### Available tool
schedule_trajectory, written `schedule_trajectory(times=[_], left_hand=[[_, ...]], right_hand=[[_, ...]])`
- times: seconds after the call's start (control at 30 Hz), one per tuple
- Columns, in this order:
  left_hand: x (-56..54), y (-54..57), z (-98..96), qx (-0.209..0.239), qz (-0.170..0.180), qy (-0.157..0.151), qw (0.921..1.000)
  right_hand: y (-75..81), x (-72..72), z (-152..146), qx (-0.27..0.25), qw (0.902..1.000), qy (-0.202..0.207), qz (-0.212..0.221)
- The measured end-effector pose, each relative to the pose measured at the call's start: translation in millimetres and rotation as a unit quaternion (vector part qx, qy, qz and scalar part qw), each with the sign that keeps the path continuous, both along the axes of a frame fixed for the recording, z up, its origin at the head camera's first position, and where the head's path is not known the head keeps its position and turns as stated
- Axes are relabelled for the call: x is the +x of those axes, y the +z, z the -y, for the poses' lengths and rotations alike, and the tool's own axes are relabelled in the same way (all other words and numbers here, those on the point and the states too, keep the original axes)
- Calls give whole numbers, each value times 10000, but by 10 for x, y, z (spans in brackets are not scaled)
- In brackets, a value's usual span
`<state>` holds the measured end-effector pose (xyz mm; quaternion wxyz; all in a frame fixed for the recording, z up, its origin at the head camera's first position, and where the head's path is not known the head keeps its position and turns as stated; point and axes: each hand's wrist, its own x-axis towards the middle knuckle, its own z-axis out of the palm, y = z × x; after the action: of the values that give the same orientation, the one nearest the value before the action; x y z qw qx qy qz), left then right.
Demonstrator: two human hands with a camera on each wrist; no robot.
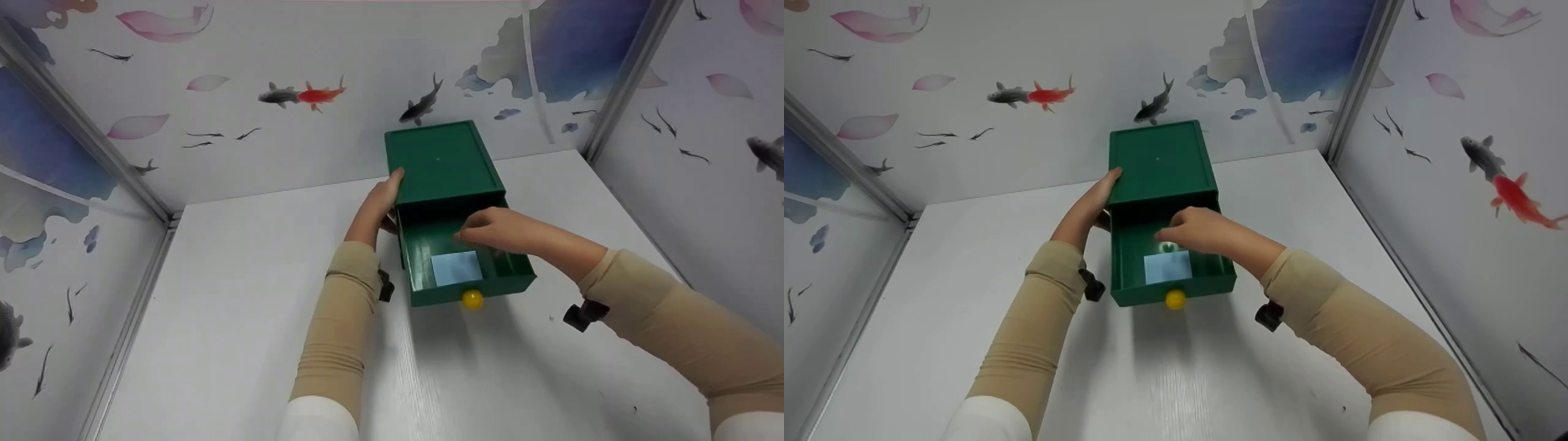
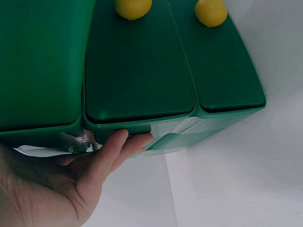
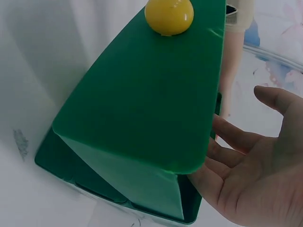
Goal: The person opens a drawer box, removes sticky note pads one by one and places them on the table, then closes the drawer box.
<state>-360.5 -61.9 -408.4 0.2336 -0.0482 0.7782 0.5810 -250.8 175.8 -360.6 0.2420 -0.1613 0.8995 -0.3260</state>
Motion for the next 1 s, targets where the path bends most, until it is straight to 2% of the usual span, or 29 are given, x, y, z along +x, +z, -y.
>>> schedule_trajectory(times=[0.03,0.1,0.2,0.23,0.47,0.67,0.83,0.93,1.0], left_hand=[[-39,-25,-57,-167,90,157,9997],[-76,-41,-105,-358,192,282,9988],[-91,-73,-79,-308,139,182,9993],[-87,-72,-45,-189,104,39,9998],[-101,-48,-29,-136,87,9,9999],[-118,-32,-18,-147,132,-5,9998],[-139,-70,-26,-195,130,97,9997],[-129,-81,-63,-276,100,204,9994],[-82,-52,-73,-258,77,246,9993]], right_hand=[[-19,-26,11,58,10000,8,57],[-47,-74,30,164,9997,37,183],[-66,-143,49,316,9987,64,394],[-67,-168,51,346,9981,79,497],[10,-298,69,573,9920,192,1110],[61,-341,128,817,9885,227,1253],[60,-345,174,895,9875,181,1286],[55,-339,188,836,9876,142,1320],[46,-335,189,798,9881,106,1314]])
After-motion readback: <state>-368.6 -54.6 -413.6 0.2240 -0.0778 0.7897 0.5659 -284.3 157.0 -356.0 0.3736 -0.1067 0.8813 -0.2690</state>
